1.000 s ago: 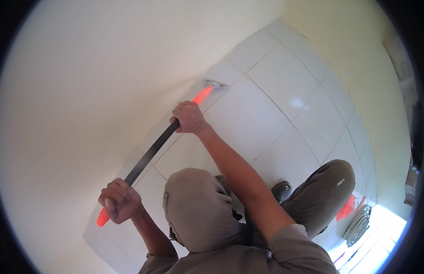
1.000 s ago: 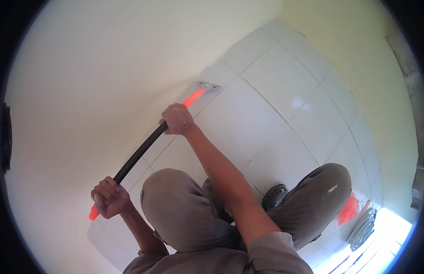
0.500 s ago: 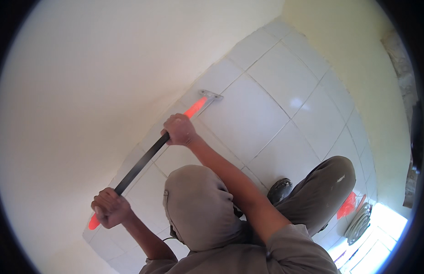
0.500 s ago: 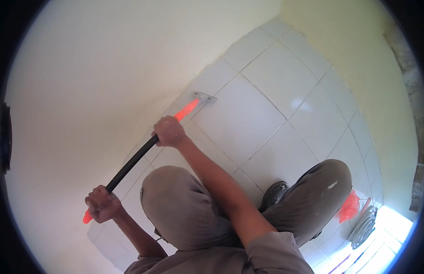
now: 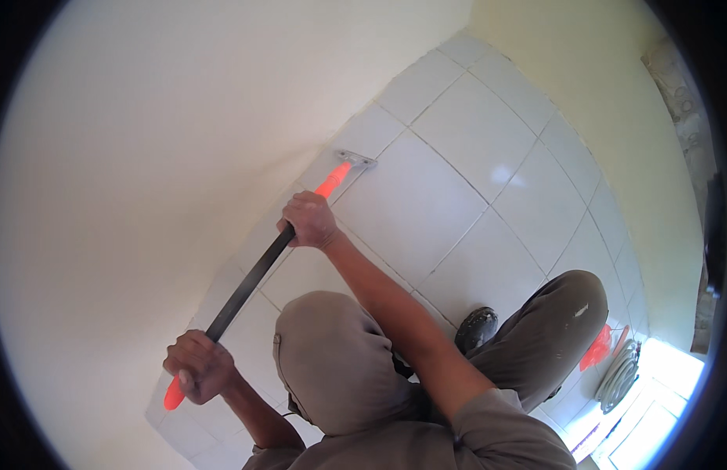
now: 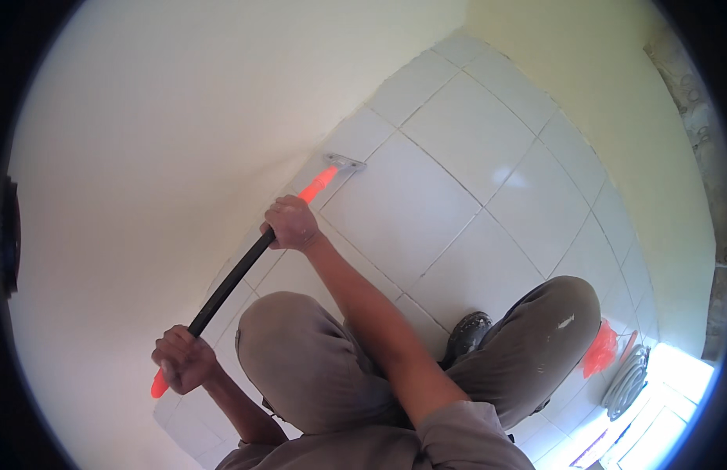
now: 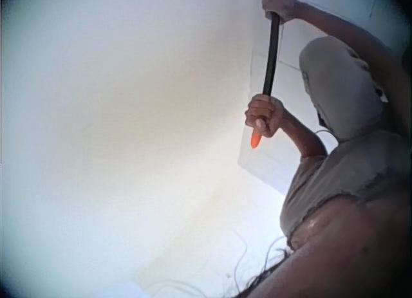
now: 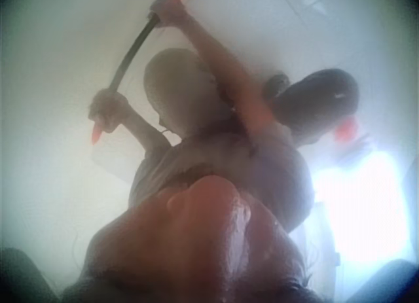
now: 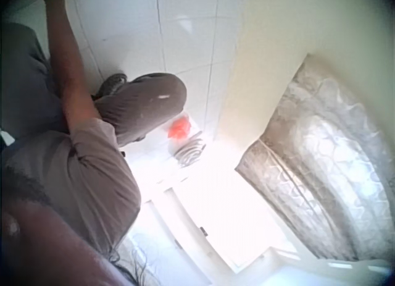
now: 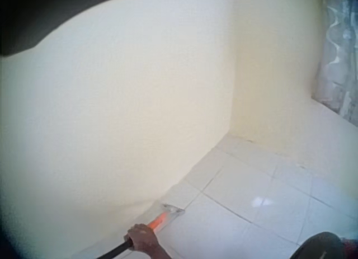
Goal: The person uses a long-handled scraper tool to remove residue or grout from the edges of floor tiles while kneeling on the floor.
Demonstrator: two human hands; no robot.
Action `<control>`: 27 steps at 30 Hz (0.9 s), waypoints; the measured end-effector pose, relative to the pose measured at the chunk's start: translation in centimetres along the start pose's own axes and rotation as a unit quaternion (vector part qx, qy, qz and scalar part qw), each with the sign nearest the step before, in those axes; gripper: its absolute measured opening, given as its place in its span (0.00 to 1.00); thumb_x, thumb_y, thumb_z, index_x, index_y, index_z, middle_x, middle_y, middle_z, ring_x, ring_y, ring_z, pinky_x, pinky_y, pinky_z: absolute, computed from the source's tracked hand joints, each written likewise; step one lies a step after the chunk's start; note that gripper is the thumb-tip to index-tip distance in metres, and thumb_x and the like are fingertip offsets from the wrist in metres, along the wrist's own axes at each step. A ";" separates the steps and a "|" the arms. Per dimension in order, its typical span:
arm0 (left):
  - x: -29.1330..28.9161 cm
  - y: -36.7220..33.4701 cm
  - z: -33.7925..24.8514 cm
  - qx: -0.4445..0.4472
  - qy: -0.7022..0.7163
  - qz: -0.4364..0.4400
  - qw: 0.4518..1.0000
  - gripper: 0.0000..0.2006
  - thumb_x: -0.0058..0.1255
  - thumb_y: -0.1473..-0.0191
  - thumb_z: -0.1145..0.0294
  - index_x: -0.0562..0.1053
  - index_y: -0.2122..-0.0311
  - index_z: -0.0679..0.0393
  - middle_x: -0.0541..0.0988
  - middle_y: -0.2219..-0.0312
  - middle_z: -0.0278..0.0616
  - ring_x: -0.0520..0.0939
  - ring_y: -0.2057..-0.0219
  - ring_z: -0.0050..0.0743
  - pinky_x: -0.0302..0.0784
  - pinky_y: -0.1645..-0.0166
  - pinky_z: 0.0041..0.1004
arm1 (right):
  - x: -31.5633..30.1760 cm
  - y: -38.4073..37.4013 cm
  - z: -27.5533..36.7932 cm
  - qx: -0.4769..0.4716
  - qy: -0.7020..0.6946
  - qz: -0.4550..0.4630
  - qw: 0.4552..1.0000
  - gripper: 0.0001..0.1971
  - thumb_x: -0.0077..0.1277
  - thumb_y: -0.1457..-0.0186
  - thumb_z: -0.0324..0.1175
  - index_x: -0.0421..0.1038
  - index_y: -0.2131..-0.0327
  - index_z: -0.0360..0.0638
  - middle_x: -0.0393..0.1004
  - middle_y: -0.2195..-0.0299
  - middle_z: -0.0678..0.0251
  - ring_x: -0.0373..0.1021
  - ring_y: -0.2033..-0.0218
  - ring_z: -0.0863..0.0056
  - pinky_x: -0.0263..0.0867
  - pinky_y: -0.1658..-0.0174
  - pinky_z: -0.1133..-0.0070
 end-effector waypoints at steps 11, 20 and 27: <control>4.6 0.2 6.8 -0.015 -0.020 -0.023 0.999 0.16 0.44 0.52 0.72 0.52 0.85 0.51 0.56 0.91 0.32 0.54 0.88 0.24 0.57 0.79 0.29 | -5.3 -1.3 -6.6 -0.037 0.061 0.020 0.997 0.11 0.62 0.73 0.36 0.67 0.85 0.53 0.70 0.82 0.70 0.70 0.76 0.66 0.67 0.68 0.69; 4.3 1.3 10.5 -0.067 -0.031 -0.056 0.996 0.16 0.43 0.49 0.69 0.54 0.85 0.52 0.54 0.90 0.30 0.55 0.86 0.24 0.61 0.73 0.32 | -5.5 -1.0 -10.1 -0.008 0.071 0.103 0.992 0.10 0.60 0.69 0.36 0.66 0.86 0.50 0.69 0.84 0.65 0.70 0.75 0.61 0.67 0.68 0.66; 13.9 -6.8 12.1 -0.067 0.035 0.163 0.984 0.32 0.59 0.54 0.49 0.62 0.50 0.60 0.69 0.55 0.49 0.70 0.55 0.42 0.63 0.46 0.42 | -9.3 -4.1 -14.5 0.065 0.090 0.179 0.978 0.10 0.61 0.60 0.38 0.76 0.74 0.43 0.75 0.69 0.56 0.70 0.60 0.54 0.69 0.55 0.64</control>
Point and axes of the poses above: each hand's wrist, its own y-axis away from the middle knuckle, its own x-axis out of the palm, z = x × y, the point moved 10 cm from there along -y, towards the middle knuckle
